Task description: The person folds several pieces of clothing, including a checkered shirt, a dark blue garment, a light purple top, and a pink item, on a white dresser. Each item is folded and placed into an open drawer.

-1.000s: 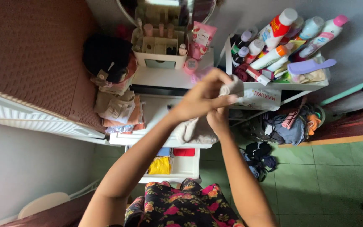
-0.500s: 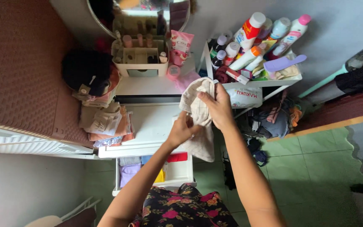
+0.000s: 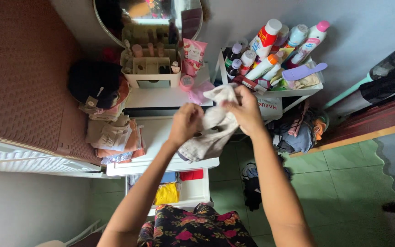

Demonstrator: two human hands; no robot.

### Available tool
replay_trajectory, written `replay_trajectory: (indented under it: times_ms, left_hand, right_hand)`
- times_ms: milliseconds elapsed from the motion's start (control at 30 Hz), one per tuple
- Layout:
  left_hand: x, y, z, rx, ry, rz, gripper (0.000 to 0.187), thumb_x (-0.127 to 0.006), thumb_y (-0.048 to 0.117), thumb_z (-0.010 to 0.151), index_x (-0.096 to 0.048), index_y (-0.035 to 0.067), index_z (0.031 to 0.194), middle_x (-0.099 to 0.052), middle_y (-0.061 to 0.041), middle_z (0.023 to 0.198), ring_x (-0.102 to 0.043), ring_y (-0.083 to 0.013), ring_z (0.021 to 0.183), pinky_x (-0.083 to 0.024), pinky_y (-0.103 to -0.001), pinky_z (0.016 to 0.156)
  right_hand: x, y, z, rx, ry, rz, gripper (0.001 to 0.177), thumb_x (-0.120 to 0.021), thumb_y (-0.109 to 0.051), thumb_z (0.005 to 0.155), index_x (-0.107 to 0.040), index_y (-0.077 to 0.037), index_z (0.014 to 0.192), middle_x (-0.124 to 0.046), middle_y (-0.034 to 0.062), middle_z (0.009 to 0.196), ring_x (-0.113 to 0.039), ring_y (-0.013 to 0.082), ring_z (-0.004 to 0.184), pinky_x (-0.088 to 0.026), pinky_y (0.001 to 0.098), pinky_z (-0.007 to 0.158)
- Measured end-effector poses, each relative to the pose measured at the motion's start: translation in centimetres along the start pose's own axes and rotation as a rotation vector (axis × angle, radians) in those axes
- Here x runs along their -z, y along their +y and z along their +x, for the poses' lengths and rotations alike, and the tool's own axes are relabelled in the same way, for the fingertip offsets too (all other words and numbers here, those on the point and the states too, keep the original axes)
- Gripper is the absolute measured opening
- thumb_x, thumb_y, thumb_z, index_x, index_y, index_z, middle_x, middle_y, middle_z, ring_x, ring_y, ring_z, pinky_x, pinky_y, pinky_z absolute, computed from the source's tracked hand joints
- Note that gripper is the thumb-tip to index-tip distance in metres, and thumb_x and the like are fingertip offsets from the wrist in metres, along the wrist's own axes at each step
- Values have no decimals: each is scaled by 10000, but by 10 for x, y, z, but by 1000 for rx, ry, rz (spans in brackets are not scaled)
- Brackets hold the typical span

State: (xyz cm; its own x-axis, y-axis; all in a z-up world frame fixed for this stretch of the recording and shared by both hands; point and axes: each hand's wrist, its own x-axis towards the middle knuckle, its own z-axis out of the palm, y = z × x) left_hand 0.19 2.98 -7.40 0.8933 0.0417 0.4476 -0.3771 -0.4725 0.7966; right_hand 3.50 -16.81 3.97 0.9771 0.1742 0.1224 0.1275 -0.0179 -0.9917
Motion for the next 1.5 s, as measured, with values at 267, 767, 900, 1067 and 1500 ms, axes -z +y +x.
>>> replay_trajectory:
  times_ms: [267, 767, 900, 1067, 1500]
  left_hand:
    - [95, 69, 55, 248, -636, 39, 398, -791, 459, 811, -755, 88, 950, -721, -166, 855, -693, -408, 894, -511, -501, 846]
    - [149, 127, 91, 222, -525, -201, 111, -698, 118, 918, -808, 127, 901, -711, -26, 735, -573, -165, 703, -472, -331, 725]
    - [165, 117, 69, 422, -421, -235, 134, -676, 88, 941, -803, 87, 897, -667, -17, 722, -541, -151, 699, -460, -300, 710]
    - [173, 85, 40, 595, -343, -346, 105, -741, 132, 907, -787, 73, 833, -597, -11, 601, -514, -101, 559, -425, -224, 550]
    - [120, -112, -66, 932, 1, -504, 85, -792, 113, 866, -732, 80, 816, -500, -5, 530, -424, -122, 376, -268, -234, 326]
  right_hand:
    - [29, -12, 11, -47, -385, -284, 535, -994, -97, 534, -659, -76, 952, -514, -64, 630, -433, 34, 566, -346, 166, 508]
    - [-5, 164, 14, -251, -3, -568, 532, -714, -168, 737, -673, -200, 1266, -748, 97, 1051, -708, 333, 1051, -557, 440, 872]
    - [37, 183, 7, -380, -155, -917, 291, -674, -299, 730, -783, -276, 998, -769, 28, 895, -731, 339, 951, -560, 456, 808]
    - [85, 169, 1, -367, -161, -1039, 210, -661, -353, 771, -782, -284, 929, -767, 26, 899, -720, 353, 968, -563, 441, 811]
    - [81, 212, 11, -467, 215, 309, 453, -768, 53, 774, -683, -95, 1194, -715, 100, 930, -734, 189, 744, -640, 339, 632]
